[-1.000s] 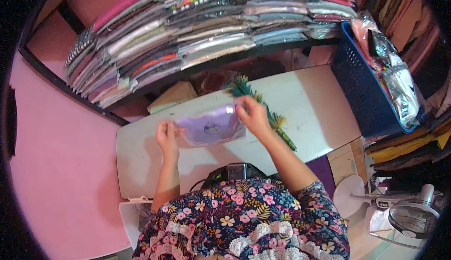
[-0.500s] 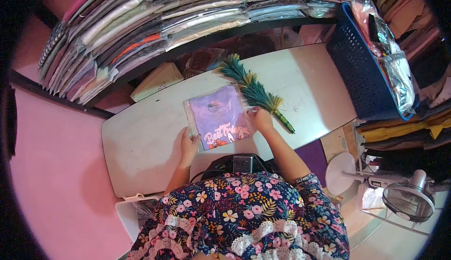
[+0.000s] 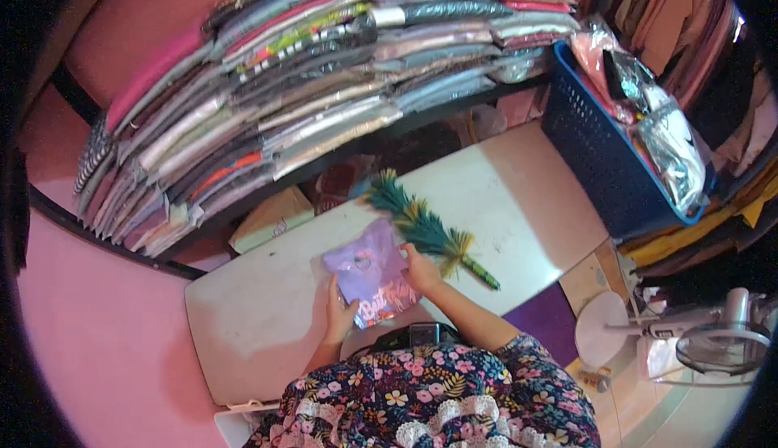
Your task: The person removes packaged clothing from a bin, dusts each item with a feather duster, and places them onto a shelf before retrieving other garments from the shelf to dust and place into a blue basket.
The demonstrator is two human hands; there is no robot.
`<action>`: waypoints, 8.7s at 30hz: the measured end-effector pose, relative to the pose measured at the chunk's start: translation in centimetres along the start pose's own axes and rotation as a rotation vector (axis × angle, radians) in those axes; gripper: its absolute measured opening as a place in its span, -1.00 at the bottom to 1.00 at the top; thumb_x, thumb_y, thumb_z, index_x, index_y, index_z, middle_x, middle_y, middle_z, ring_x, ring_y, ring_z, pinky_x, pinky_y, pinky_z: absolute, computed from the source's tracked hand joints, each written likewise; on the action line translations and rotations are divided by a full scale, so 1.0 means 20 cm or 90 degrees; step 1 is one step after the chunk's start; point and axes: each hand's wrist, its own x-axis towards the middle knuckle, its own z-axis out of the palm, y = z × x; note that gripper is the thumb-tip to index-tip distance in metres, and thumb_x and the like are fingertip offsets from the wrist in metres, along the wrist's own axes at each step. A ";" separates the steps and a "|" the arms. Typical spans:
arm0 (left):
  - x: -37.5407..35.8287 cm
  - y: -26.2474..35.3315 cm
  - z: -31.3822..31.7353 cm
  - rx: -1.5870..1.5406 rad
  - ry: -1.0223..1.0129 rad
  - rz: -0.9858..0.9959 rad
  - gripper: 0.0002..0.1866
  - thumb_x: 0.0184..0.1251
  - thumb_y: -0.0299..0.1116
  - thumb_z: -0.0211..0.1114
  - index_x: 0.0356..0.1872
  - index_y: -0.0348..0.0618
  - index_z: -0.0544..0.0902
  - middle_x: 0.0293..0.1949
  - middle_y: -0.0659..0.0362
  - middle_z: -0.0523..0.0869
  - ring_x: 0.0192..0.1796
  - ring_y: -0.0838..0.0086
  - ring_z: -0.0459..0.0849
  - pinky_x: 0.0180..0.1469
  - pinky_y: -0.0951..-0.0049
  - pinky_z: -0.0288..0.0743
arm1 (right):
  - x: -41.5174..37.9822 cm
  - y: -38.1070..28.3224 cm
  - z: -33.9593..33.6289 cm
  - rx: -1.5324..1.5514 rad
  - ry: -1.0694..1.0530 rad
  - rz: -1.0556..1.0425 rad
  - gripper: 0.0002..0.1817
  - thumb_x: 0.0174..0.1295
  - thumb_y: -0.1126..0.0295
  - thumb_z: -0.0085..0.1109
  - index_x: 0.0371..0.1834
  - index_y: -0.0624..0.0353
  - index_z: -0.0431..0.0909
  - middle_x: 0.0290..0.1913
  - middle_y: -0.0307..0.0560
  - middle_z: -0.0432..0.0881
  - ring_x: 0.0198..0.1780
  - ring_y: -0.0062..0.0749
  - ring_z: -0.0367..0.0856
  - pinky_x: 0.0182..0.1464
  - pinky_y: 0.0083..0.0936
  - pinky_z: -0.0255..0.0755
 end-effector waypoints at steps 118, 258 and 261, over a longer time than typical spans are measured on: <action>-0.96 -0.67 -0.56 0.056 0.441 -0.300 -0.57 0.40 -0.34 0.04 0.23 -0.31 0.36 0.18 -0.07 0.47 0.25 0.16 0.41 0.29 0.27 0.24 | -0.40 0.41 -0.08 -0.271 0.119 -0.050 -0.34 0.13 0.31 0.15 0.34 0.14 0.20 0.06 0.22 0.45 0.00 0.18 0.46 0.02 -0.10 0.40; -0.60 -0.48 -0.52 0.624 0.130 -0.126 -0.36 0.11 -0.03 0.25 0.29 0.24 0.40 0.40 0.12 0.23 0.46 0.10 0.06 0.40 -0.17 -0.18 | -0.30 0.01 0.24 -0.166 -0.190 -0.168 -0.64 0.26 0.29 0.05 0.12 0.03 0.41 -0.23 0.17 0.64 -0.23 0.13 0.61 -0.21 -0.12 0.48; -0.59 -0.48 -0.52 0.578 0.142 -0.119 -0.46 0.13 -0.08 0.25 0.20 0.19 0.50 0.34 0.22 0.36 0.44 0.18 0.12 0.39 -0.14 -0.13 | -0.32 0.01 0.27 -0.084 -0.192 -0.265 -0.64 0.25 0.29 0.06 0.13 0.01 0.41 -0.22 0.17 0.64 -0.23 0.13 0.61 -0.21 -0.11 0.48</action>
